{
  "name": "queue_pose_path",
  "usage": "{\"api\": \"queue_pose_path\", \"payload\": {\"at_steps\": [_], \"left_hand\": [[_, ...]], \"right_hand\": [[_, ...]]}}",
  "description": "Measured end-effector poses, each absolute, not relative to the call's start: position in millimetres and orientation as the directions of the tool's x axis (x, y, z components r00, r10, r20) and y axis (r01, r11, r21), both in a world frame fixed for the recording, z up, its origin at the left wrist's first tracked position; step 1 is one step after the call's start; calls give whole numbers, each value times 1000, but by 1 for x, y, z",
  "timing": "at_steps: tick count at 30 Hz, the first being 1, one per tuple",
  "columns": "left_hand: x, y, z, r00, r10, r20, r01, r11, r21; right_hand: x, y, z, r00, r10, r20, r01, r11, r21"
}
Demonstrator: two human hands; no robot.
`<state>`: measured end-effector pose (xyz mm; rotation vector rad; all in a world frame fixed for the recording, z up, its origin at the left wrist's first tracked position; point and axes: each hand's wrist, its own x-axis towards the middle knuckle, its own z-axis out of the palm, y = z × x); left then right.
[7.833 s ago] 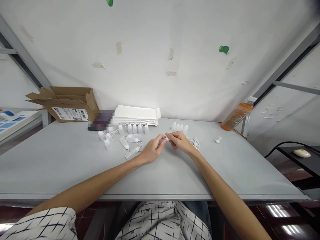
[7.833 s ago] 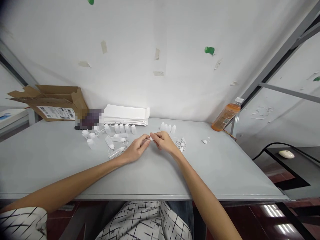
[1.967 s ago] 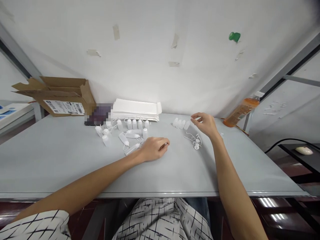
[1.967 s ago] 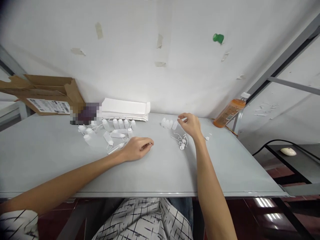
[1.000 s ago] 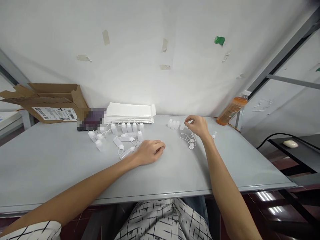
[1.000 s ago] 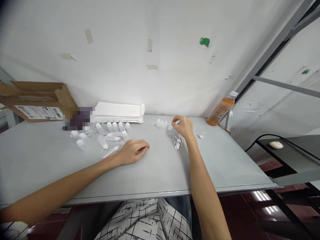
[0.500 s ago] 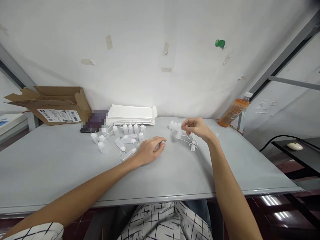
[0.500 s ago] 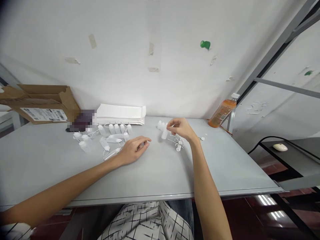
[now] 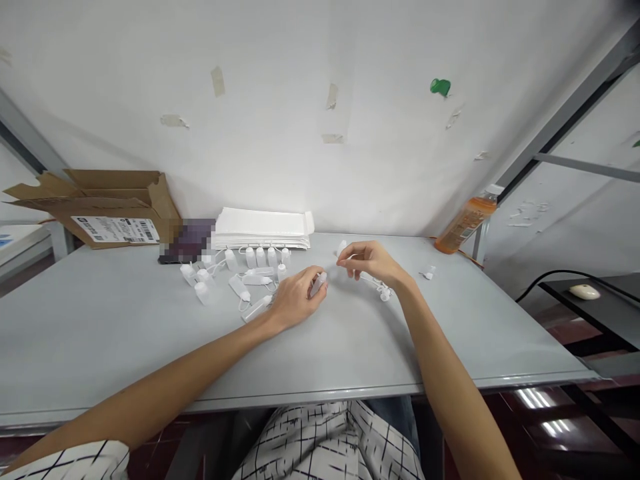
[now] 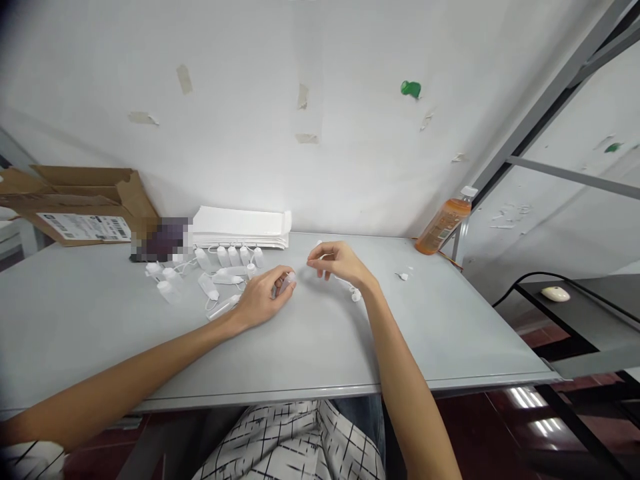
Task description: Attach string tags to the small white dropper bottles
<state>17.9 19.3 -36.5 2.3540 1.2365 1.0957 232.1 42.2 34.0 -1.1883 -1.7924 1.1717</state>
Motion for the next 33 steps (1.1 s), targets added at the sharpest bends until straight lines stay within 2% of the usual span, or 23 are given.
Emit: {"api": "queue_pose_path", "payload": {"at_steps": [2,5,8,11,14,16,21,33], "left_hand": [[18,18,-35,364,792,489,593,-603,534],[18,16,-33,376,797,472,600,-598,531],[18,15,-32,384,810,444,608,-584,538],[18,15,-30,384,821,422,615,-569,546],[18,15,-30,386,828,407,619,-560,551],[18,15,-31,391,826,406,621,-563,546],[19,16,-33,403,820,408,624,-572,533],[18,15,-34,413,820,397,623,-572,533]], "right_hand": [[247,45,36,-241,968,68,416,167,-894],[271,50,35,-109,994,-17,633,56,-772],[293,53,32,32,998,-55,831,-58,-554],[309,55,31,188,971,-147,894,-232,-384],[317,55,30,290,938,-193,894,-337,-295],[320,55,28,292,930,-222,891,-349,-290],[324,61,18,210,939,-271,877,-304,-372],[321,67,3,239,971,-12,850,-215,-480]]}}
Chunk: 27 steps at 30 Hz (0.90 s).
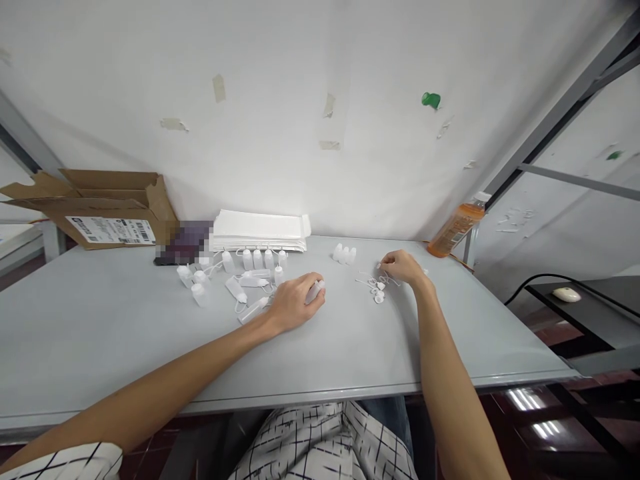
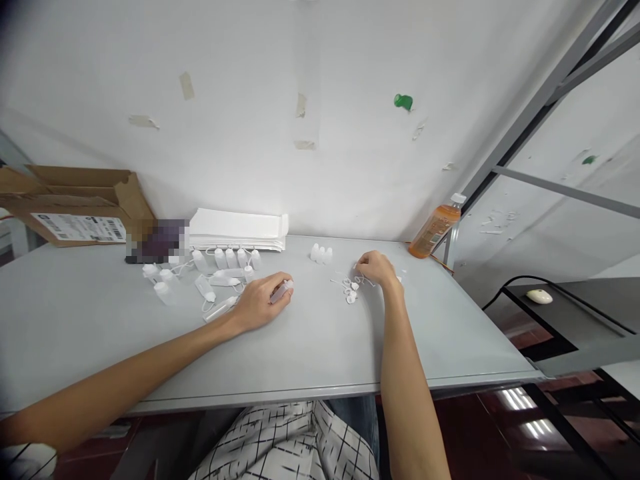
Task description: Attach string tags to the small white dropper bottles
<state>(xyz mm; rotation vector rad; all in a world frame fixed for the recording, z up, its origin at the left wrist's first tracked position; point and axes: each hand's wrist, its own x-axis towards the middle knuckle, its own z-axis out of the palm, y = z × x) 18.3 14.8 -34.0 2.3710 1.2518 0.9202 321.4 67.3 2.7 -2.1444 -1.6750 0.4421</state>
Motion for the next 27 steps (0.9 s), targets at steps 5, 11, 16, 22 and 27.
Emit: {"api": "queue_pose_path", "payload": {"at_steps": [5,11,16,22,27], "left_hand": [[18,14,-33,417,820,393,625,-573,531],[18,14,-32,434,813,388,621,-582,525],[18,15,-33,448,809,381,624,-588,515],[18,15,-33,458,799,389,624,-601,500],[18,14,-34,469,793,389,628,-609,484]], "right_hand": [[319,66,8,241,969,53,725,-143,-674],[299,59,22,59,988,140,125,131,-983],[276,57,25,-64,988,142,83,147,-986],[268,60,18,-68,994,89,264,104,-959],[267,58,18,-91,993,78,229,97,-969]]}}
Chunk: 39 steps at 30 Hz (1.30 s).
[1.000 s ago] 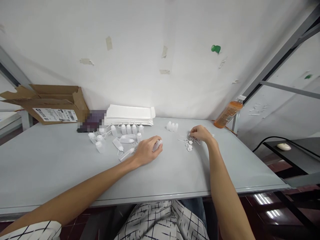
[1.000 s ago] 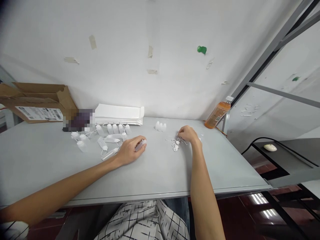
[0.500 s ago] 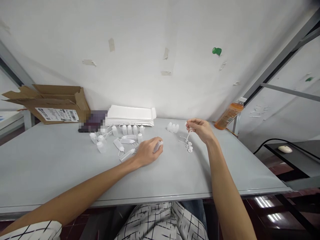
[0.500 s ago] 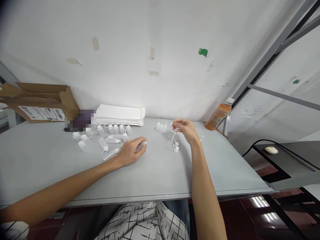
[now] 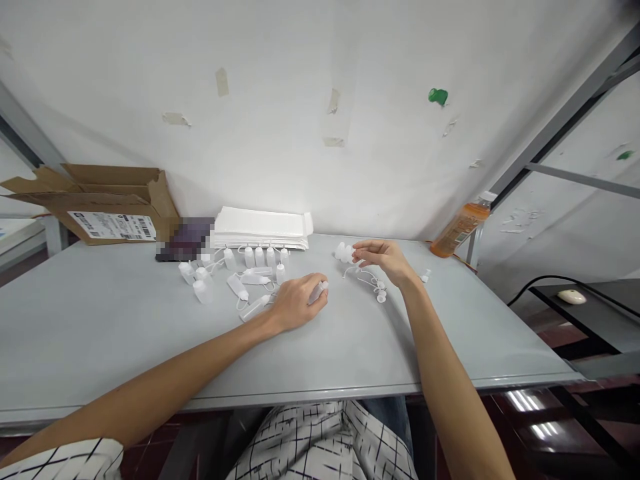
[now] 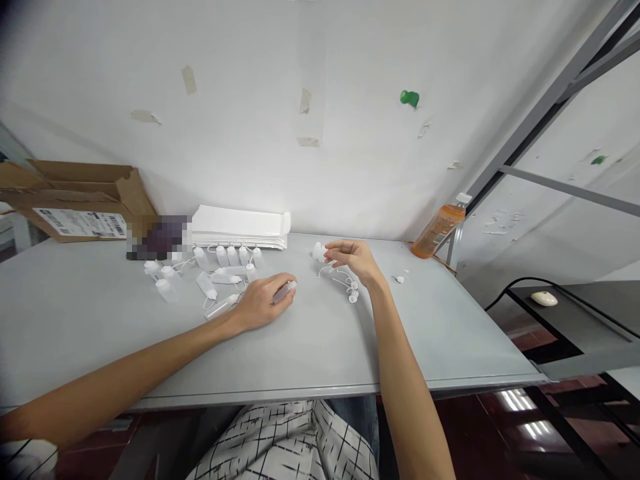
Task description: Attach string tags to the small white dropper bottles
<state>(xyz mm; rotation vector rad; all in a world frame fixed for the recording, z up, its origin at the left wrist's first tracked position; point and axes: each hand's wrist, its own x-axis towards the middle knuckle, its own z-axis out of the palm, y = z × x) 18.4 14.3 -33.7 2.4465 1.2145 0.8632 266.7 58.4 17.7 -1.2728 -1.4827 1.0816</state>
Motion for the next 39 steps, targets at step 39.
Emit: {"api": "queue_pose_path", "payload": {"at_steps": [39], "left_hand": [[18,19,-34,414,824,387,619,-566,544]], "right_hand": [[223,42,18,-453,891,-27,229,87,-970]]}}
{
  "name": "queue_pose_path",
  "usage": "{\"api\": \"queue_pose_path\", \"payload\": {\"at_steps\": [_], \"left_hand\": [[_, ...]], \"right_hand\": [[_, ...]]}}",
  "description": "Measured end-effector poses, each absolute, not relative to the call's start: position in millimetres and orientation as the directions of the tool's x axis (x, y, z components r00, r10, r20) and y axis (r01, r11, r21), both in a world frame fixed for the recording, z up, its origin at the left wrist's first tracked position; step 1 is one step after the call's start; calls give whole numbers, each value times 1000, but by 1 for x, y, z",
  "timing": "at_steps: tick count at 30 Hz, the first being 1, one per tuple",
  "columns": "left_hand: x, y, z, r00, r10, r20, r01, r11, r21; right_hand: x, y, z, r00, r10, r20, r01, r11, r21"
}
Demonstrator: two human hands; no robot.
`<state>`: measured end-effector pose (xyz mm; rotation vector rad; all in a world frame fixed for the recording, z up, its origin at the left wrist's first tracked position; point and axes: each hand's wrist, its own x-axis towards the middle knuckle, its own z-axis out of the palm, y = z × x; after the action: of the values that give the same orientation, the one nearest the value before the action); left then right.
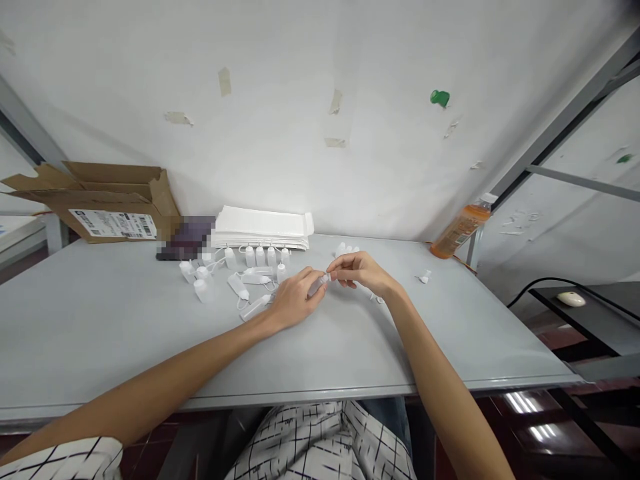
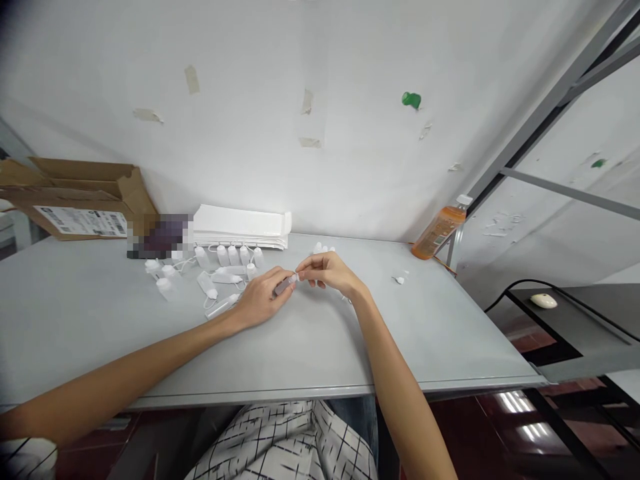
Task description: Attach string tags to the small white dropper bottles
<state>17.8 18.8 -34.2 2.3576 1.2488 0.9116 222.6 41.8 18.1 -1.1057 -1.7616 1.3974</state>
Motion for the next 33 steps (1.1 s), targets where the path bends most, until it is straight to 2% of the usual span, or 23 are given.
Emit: {"api": "queue_pose_path", "payload": {"at_steps": [10,23,33], "left_hand": [[19,19,-33,401,839,368,648,-544,533],[18,18,-28,360,894,266,671,-446,592],[18,19,-27,337,915,220,693,-399,600]], "right_hand": [[218,41,16,-464,886,-28,243,97,-965],[214,41,12,-466,885,-28,291,124,-949],[212,43,8,-449,893,26,265,161,-951]]}}
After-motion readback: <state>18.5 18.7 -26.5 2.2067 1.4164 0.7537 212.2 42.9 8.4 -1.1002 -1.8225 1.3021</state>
